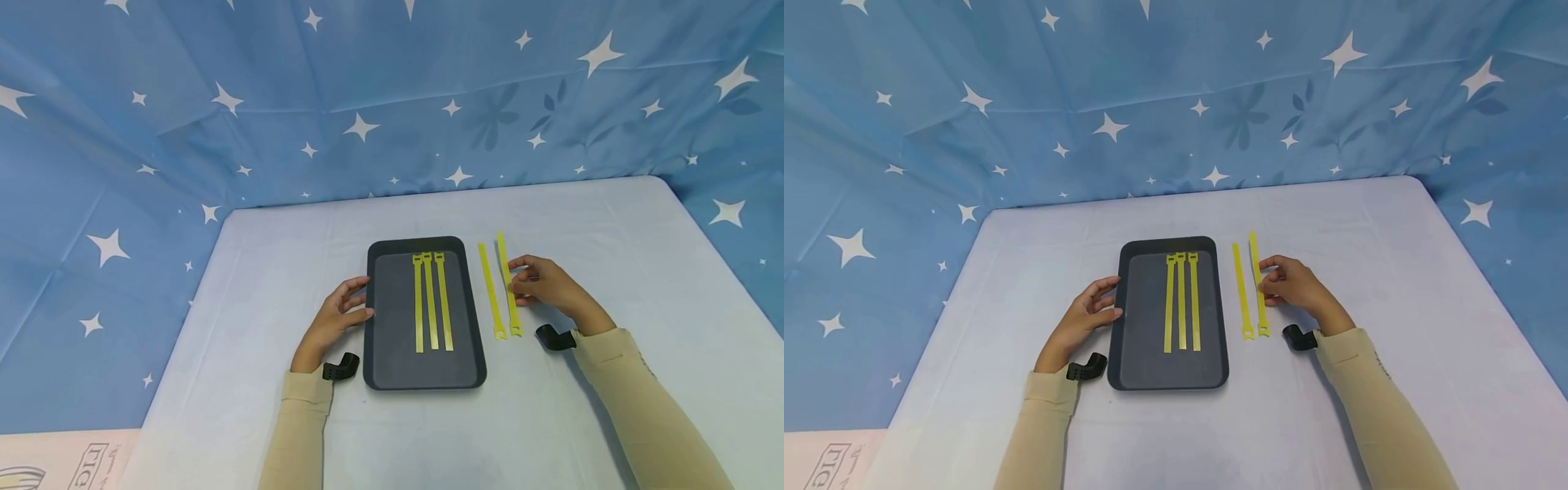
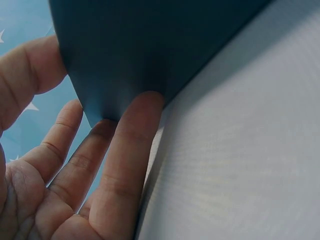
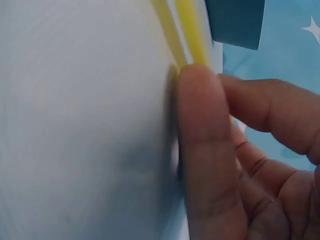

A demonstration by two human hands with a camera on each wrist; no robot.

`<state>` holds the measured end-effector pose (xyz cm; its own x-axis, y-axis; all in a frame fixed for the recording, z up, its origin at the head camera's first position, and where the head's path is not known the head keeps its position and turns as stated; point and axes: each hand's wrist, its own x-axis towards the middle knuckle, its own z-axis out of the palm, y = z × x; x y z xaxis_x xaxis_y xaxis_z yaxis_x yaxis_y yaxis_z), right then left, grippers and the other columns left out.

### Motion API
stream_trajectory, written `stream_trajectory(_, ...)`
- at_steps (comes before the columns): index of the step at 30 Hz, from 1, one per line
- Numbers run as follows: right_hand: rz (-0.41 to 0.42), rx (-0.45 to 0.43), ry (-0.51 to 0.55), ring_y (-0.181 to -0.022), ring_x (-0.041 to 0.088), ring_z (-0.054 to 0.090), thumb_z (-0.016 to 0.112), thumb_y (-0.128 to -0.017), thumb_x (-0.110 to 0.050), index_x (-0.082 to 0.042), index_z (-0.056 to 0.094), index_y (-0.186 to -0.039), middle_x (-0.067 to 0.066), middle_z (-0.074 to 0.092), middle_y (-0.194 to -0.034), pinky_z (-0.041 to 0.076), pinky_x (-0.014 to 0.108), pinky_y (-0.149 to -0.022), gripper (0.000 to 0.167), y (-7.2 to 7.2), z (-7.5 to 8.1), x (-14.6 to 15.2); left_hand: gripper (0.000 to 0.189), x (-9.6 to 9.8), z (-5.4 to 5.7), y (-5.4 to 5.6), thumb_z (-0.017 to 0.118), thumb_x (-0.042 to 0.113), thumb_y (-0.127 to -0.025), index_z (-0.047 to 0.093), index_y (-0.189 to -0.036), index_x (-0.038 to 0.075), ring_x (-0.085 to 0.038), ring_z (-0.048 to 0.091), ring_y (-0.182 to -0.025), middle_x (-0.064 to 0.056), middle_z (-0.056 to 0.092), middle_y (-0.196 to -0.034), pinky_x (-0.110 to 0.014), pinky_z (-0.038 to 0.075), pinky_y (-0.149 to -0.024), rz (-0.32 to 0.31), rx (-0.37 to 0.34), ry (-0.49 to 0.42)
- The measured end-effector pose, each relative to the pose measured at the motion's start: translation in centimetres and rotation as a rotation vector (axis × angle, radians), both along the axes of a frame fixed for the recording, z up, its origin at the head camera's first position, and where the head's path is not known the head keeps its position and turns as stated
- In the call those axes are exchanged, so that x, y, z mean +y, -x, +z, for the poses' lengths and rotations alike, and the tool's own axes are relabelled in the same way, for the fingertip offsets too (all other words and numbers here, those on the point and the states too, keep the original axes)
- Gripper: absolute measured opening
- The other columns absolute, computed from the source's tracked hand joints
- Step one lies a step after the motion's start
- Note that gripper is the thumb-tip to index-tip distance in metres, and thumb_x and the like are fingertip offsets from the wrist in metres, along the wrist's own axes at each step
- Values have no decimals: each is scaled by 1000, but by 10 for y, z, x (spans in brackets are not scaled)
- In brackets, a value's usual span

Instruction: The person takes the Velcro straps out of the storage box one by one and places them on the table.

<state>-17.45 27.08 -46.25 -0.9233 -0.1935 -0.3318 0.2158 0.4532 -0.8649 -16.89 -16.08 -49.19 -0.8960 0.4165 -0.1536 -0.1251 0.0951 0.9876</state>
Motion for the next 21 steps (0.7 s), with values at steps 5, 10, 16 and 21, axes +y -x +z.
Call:
stream_trajectory(5,-22,1,-107,-77,14,71,74,-100,-2,15,49,-143,11,62,-96,63,27,-69,52,0,3,-3,69,-1,-1,1,68,-1,-101,38,-164,-2,-43,42,-153,-24,38,-169,-29,55,-103,0,-5,-1)
stream_trajectory(10,-14,36,-250,-72,13,74,79,-98,-9,13,54,-136,12,65,-95,60,28,-68,50,-1,13,-3,69,-1,0,1,68,-1,-101,39,-164,1,-41,43,-152,-22,40,-168,-29,55,-103,6,-5,6)
stream_trajectory(16,-15,174,-289,-79,23,76,79,-98,-5,12,59,-134,17,65,-99,65,38,-72,44,-5,28,-1,69,-1,0,1,67,-2,-102,39,-164,0,-42,43,-152,-23,39,-168,-29,55,-102,3,0,-2)
stream_trajectory(21,39,315,-262,-92,27,71,82,-97,-6,7,64,-133,16,70,-107,60,29,-73,43,-5,32,-2,69,-1,-1,-1,67,-2,-101,39,-164,-2,-45,44,-150,-26,40,-167,-28,56,-101,-6,11,-15)
